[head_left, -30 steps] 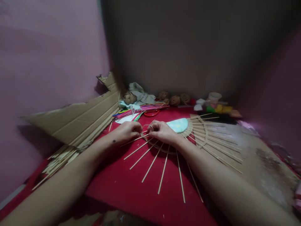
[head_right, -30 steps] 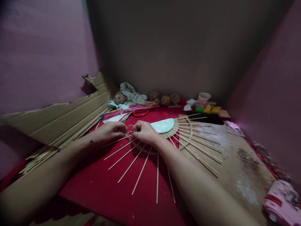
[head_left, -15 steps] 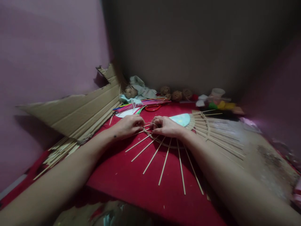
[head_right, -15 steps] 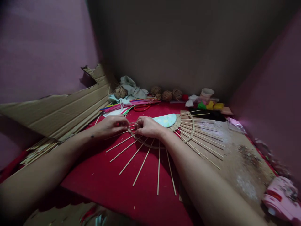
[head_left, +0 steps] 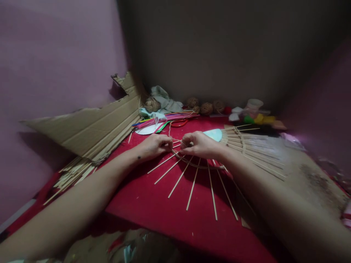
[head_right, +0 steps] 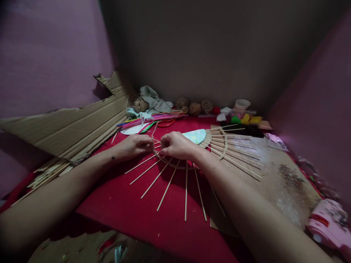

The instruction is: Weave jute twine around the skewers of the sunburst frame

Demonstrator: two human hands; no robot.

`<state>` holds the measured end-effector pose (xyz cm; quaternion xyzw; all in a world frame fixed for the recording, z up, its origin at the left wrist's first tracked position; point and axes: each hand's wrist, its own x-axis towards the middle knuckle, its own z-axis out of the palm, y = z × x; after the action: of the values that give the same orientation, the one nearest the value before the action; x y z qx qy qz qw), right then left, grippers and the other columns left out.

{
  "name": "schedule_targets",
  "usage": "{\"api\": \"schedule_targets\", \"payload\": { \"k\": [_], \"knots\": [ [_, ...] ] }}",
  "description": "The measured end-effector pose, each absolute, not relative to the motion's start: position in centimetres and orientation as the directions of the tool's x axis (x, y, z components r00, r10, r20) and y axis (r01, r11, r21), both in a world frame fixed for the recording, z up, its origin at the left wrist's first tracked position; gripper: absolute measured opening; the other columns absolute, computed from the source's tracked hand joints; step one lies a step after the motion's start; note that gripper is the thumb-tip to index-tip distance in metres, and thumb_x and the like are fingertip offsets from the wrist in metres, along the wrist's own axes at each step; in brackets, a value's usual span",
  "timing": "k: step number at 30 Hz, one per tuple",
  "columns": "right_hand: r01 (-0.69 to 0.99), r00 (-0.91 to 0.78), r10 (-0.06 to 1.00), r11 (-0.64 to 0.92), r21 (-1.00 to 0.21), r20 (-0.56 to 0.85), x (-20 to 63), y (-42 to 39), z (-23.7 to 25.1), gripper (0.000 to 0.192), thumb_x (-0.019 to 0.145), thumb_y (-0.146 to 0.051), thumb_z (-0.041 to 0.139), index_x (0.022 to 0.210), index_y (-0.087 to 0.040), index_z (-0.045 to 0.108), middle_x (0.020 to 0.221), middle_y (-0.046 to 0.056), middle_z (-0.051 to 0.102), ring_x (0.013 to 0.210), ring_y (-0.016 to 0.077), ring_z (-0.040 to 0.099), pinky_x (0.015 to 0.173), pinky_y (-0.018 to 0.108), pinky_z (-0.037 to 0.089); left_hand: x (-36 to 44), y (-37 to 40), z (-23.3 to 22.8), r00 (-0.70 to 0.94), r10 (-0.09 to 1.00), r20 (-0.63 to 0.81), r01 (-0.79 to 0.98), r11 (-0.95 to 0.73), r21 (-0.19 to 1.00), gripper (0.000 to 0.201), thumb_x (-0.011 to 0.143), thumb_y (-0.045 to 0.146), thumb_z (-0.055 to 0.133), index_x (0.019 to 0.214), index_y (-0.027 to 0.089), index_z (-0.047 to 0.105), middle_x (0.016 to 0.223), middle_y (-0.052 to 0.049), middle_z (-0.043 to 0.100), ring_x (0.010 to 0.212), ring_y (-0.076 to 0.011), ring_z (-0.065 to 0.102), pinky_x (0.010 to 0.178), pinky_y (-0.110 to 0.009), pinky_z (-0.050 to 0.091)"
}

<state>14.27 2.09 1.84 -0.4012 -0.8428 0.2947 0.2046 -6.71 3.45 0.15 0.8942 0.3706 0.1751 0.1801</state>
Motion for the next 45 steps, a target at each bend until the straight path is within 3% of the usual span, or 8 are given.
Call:
{"api": "schedule_targets", "payload": {
  "k": [11, 23, 29, 31, 33, 37, 41, 45],
  "knots": [
    [0.447, -0.453, 0.888, 0.303, -0.841, 0.079, 15.6, -2.9, 0.4, 0.018, 0.074, -0.021, 0.058, 0.057, -0.019, 0.051, 0.055, -0.004, 0.048, 0.054, 0.0107, 0.042, 0.054, 0.025, 0.033, -6.6, 3.4, 0.2, 0.646, 0.741, 0.185, 0.625, -0.652, 0.429, 0.009, 0.078, 0.020, 0.059, 0.073, 0.016, 0.064, 0.072, -0.001, 0.060, 0.069, -0.0111, 0.052, 0.066, -0.022, 0.040],
    [0.460, -0.497, 0.868, 0.272, -0.845, 0.009, 16.0, -2.8, 0.1, 0.012, 0.071, -0.023, 0.061, 0.060, -0.018, 0.058, 0.057, -0.002, 0.055, 0.054, 0.0107, 0.046, 0.053, 0.025, 0.035, -6.4, 2.7, 0.7, 0.752, 0.644, 0.140, 0.471, -0.674, 0.569, 0.013, 0.080, 0.026, 0.061, 0.080, 0.016, 0.068, 0.079, -0.003, 0.060, 0.074, -0.0116, 0.056, 0.070, -0.024, 0.044],
    [0.304, -0.145, 0.980, -0.087, -0.949, -0.137, 16.5, -2.4, 0.6, 0.010, 0.070, -0.025, 0.058, 0.065, -0.018, 0.051, 0.055, 0.000, 0.053, 0.047, 0.0112, 0.047, 0.047, 0.026, 0.038, -6.3, 2.7, 0.7, 0.760, 0.638, 0.127, 0.495, -0.694, 0.523, 0.014, 0.082, 0.026, 0.059, 0.082, 0.016, 0.068, 0.081, -0.003, 0.061, 0.074, -0.0117, 0.054, 0.070, -0.025, 0.043],
    [0.447, 0.058, 0.998, -0.016, -0.894, 0.011, 16.9, -2.0, 0.7, 0.006, 0.070, -0.023, 0.056, 0.073, -0.018, 0.053, 0.063, 0.003, 0.056, 0.052, 0.0143, 0.050, 0.051, 0.031, 0.043, -6.2, 2.7, 0.7, 0.748, 0.653, 0.118, 0.506, -0.676, 0.535, 0.014, 0.081, 0.027, 0.060, 0.080, 0.015, 0.067, 0.080, -0.003, 0.060, 0.074, -0.0118, 0.054, 0.070, -0.024, 0.043],
    [0.651, 0.200, 0.904, 0.167, -0.741, 0.379, 17.2, -1.9, 0.8, 0.021, 0.069, -0.020, 0.056, 0.090, -0.016, 0.055, 0.086, 0.010, 0.059, 0.068, 0.0200, 0.056, 0.065, 0.038, 0.048, -6.2, 2.7, 0.7, 0.741, 0.661, 0.116, 0.508, -0.665, 0.547, 0.014, 0.081, 0.028, 0.061, 0.079, 0.015, 0.066, 0.080, -0.003, 0.059, 0.073, -0.0119, 0.053, 0.069, -0.024, 0.042],
    [0.826, -0.051, 0.593, 0.478, -0.300, 0.804, 16.5, -2.8, 0.8, 0.047, 0.073, -0.014, 0.053, 0.120, -0.010, 0.048, 0.117, 0.018, 0.050, 0.099, 0.0264, 0.052, 0.086, 0.043, 0.045, -6.1, 2.7, 0.5, 0.749, 0.648, 0.140, 0.495, -0.687, 0.531, 0.014, 0.081, 0.028, 0.061, 0.079, 0.015, 0.066, 0.079, -0.002, 0.058, 0.072, -0.0120, 0.053, 0.068, -0.025, 0.042],
    [0.725, -0.559, 0.568, 0.688, 0.023, 0.604, 14.7, -3.7, 0.3, 0.028, 0.079, -0.010, 0.050, 0.105, -0.016, 0.062, 0.111, 0.012, 0.060, 0.098, 0.0253, 0.050, 0.084, 0.040, 0.043, -6.1, 2.7, 0.2, 0.758, 0.629, 0.173, 0.479, -0.717, 0.506, 0.013, 0.081, 0.027, 0.062, 0.080, 0.015, 0.066, 0.079, -0.002, 0.059, 0.072, -0.0119, 0.054, 0.069, -0.024, 0.041],
    [0.732, -0.658, 0.647, 0.669, 0.127, 0.386, 14.2, -3.3, -0.3, 0.018, 0.084, -0.015, 0.052, 0.073, -0.017, 0.066, 0.085, 0.009, 0.066, 0.088, 0.0246, 0.051, 0.088, 0.043, 0.036, -6.1, 2.9, -0.1, 0.762, 0.617, 0.196, 0.471, -0.737, 0.486, 0.012, 0.081, 0.027, 0.063, 0.079, 0.015, 0.065, 0.077, -0.001, 0.059, 0.071, -0.0113, 0.053, 0.068, -0.023, 0.041]
  ]
}}
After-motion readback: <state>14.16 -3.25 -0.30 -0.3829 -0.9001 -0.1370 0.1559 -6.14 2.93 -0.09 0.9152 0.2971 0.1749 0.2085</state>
